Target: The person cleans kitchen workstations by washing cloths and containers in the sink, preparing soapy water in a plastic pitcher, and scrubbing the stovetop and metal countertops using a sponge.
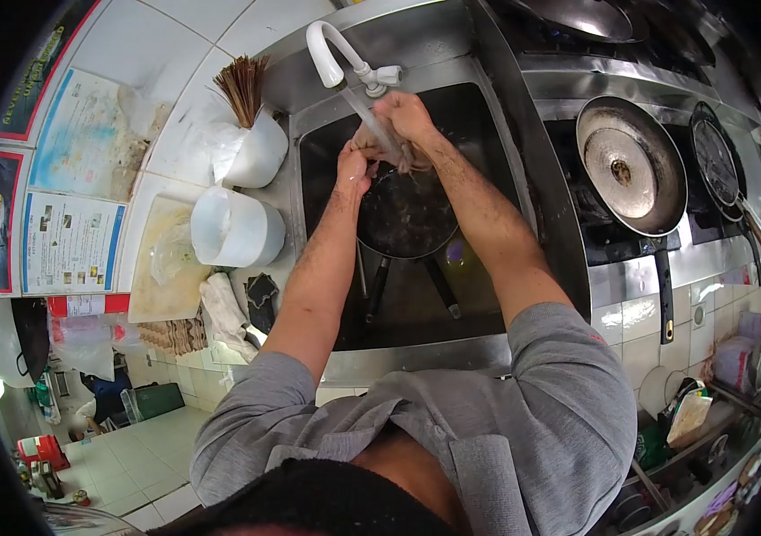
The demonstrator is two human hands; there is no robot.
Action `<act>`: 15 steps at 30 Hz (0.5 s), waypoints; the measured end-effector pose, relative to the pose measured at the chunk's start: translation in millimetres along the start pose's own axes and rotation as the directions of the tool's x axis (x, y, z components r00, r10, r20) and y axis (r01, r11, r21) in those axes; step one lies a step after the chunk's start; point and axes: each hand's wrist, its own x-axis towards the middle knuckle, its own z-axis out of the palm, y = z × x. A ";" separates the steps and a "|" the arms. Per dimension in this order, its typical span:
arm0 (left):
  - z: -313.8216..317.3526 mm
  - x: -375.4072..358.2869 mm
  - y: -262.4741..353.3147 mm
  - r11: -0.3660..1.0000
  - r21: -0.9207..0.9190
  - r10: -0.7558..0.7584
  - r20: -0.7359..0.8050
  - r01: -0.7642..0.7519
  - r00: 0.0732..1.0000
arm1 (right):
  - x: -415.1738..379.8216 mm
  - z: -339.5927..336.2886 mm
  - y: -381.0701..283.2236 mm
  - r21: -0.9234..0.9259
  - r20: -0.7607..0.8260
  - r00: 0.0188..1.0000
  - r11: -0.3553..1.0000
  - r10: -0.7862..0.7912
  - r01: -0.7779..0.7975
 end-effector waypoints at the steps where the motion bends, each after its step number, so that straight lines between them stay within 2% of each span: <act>1: 0.8 1.9 -2.6 1.000 -0.001 -0.004 -0.001 0.004 1.000 | -3.6 2.3 -14.5 0.043 0.047 0.998 0.999 -0.031 0.028; 2: 3.2 3.1 -1.4 0.996 0.069 0.050 0.010 -0.051 0.999 | 1.3 3.0 -18.7 0.122 -0.019 1.000 0.992 -0.010 0.013; 3: 4.4 3.6 0.0 0.984 0.141 0.103 0.023 -0.105 0.994 | 3.7 2.5 -19.1 0.123 -0.015 1.000 0.992 -0.009 0.011; 5: 14.8 6.1 12.9 0.982 0.126 0.139 -0.007 -0.138 0.990 | 8.6 -8.0 -23.0 0.148 -0.226 0.963 0.971 -0.150 0.186; 6: 21.5 5.6 20.8 0.982 0.057 0.183 -0.013 -0.182 0.983 | 2.5 -15.0 -22.0 0.089 -0.311 0.938 0.978 -0.153 0.189; 8: 32.3 6.5 32.0 0.974 -0.050 0.219 -0.024 -0.220 0.976 | 12.4 -31.3 28.7 0.278 -0.344 0.938 0.958 0.030 0.072; 10: 43.2 5.4 35.3 0.973 -0.123 0.199 0.030 -0.194 0.979 | -4.8 -26.6 59.3 -0.016 -0.367 0.901 0.967 0.233 -0.256; 11: 49.8 3.8 37.5 0.968 -0.195 0.178 0.086 -0.159 0.980 | -5.8 -24.9 88.5 0.164 -0.232 0.896 0.923 0.379 -0.348; 12: 56.2 -6.9 44.3 0.971 -0.221 0.120 0.134 -0.089 0.984 | -46.5 -14.2 33.9 0.343 -0.111 0.854 0.826 0.508 -0.447; 13: 56.6 -7.1 45.7 0.971 -0.221 0.119 0.136 -0.087 0.983 | -46.3 -14.0 37.1 0.343 -0.113 0.854 0.826 0.509 -0.447; 14: 53.3 -7.8 46.7 0.923 -0.384 0.121 0.248 -0.017 0.961 | -46.5 -11.9 46.9 0.582 0.138 0.822 0.626 0.553 -0.519; 15: 47.0 -5.2 46.1 0.847 -0.527 0.143 0.352 0.070 0.925 | -44.1 -9.7 60.3 0.728 0.386 0.774 0.350 0.502 -0.590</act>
